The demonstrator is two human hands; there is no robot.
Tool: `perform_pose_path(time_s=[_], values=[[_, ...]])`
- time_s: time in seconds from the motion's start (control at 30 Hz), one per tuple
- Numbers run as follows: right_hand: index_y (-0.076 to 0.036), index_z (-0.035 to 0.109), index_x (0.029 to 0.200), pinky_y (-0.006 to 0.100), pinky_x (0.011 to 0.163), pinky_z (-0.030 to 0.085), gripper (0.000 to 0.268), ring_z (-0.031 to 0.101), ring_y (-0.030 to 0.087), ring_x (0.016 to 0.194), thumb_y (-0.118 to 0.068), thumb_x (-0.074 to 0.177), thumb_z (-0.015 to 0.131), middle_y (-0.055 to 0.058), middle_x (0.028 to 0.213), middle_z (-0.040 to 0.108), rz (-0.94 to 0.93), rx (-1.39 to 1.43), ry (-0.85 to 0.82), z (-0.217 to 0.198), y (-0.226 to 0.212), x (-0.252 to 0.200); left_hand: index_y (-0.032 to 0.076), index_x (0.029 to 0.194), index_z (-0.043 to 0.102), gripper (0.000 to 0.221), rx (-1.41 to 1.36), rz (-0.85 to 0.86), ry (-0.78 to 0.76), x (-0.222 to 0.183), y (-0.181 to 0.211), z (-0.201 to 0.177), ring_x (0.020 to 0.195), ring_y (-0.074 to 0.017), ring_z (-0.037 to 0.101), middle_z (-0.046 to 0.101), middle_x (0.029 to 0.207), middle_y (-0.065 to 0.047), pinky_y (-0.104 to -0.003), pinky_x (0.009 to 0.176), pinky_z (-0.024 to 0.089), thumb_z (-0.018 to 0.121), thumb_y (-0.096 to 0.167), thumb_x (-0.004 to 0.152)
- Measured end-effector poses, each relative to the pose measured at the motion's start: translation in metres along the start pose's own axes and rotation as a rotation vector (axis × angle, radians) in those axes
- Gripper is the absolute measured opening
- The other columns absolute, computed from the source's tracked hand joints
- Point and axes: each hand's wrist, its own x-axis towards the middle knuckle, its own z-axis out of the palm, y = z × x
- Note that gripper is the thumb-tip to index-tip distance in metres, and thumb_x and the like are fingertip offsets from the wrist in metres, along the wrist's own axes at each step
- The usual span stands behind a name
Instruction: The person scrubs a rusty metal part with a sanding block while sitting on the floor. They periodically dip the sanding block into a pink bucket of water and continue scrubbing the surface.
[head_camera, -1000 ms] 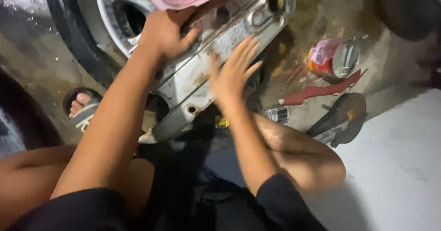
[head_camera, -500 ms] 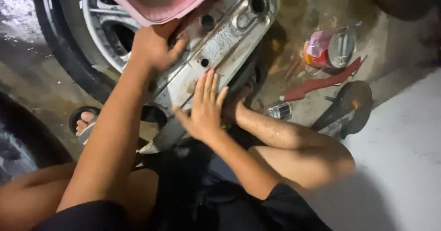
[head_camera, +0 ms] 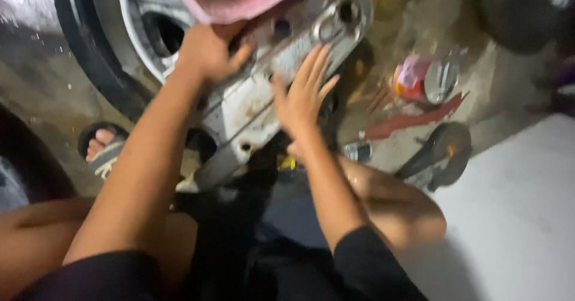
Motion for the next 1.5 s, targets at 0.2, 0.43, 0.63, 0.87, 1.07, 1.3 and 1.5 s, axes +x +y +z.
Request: perform_pose_path(time_s=[0.2,0.43,0.63,0.87,1.07,1.3,1.5], values=[[0.013,0.004,0.159,0.070,0.124,0.005,0.103,0.003,0.049,0.159,-0.067,0.098,0.028,0.035,0.168,0.001,-0.112,-0.058,0.007,0.004,-0.051,-0.069,0.012,0.132,0.062,0.042,-0.039,-0.017,-0.002,0.008,0.004,-0.002,0.080,-0.0517,0.064,0.072,0.099,-0.023,-0.059,0.060,0.048,0.061,0.036,0.097],[0.004,-0.006,0.163,0.064,0.127,-0.006,0.097,-0.009,0.038,0.162,-0.064,0.107,0.034,0.023,0.171,-0.012,0.115,0.030,0.068,-0.010,-0.009,0.013,0.012,0.133,0.062,0.038,-0.006,0.063,0.042,0.001,-0.003,0.001,0.068,-0.0437,0.064,0.070,0.084,-0.016,-0.052,0.053,0.046,0.063,0.032,0.100],[0.010,0.011,0.160,0.075,0.120,0.000,0.111,-0.002,0.045,0.158,-0.077,0.092,0.009,0.029,0.169,-0.002,-0.199,-0.246,-0.169,0.015,-0.038,-0.079,0.011,0.142,0.054,0.050,0.017,-0.043,-0.120,0.001,0.002,0.001,0.074,-0.0455,0.062,0.068,0.094,-0.024,-0.055,0.058,0.048,0.058,0.037,0.100],[0.010,0.009,0.163,0.061,0.127,0.013,0.105,0.006,0.041,0.160,-0.067,0.101,0.045,0.033,0.167,0.002,0.087,-0.613,-0.076,-0.002,-0.049,-0.041,0.010,0.128,0.067,0.037,-0.038,0.159,0.124,0.009,0.005,0.001,0.080,-0.0498,0.067,0.075,0.098,-0.023,-0.056,0.060,0.047,0.064,0.032,0.099],[0.012,0.020,0.159,0.074,0.120,0.008,0.103,0.009,0.045,0.157,-0.051,0.081,0.045,0.032,0.167,0.012,-0.166,-0.542,-0.145,0.016,-0.017,-0.043,0.013,0.133,0.064,0.038,-0.029,0.036,0.055,-0.001,0.001,0.003,0.074,-0.0495,0.065,0.073,0.090,-0.021,-0.057,0.058,0.047,0.063,0.035,0.101],[0.012,0.008,0.159,0.066,0.124,0.005,0.108,0.004,0.045,0.159,-0.066,0.091,0.038,0.034,0.167,0.003,-0.065,-0.374,-0.172,-0.003,-0.072,-0.087,0.013,0.130,0.066,0.038,0.027,0.082,0.116,0.005,0.002,0.001,0.079,-0.0514,0.066,0.074,0.099,-0.024,-0.058,0.060,0.048,0.062,0.038,0.103],[0.006,-0.003,0.164,0.071,0.128,-0.001,0.095,-0.002,0.038,0.165,-0.057,0.107,0.041,0.025,0.172,-0.009,0.074,-0.232,0.047,0.012,0.004,-0.002,0.011,0.129,0.067,0.038,0.002,0.104,0.087,-0.004,-0.007,0.015,0.080,-0.0505,0.065,0.073,0.101,-0.025,-0.057,0.059,0.048,0.064,0.036,0.102]])
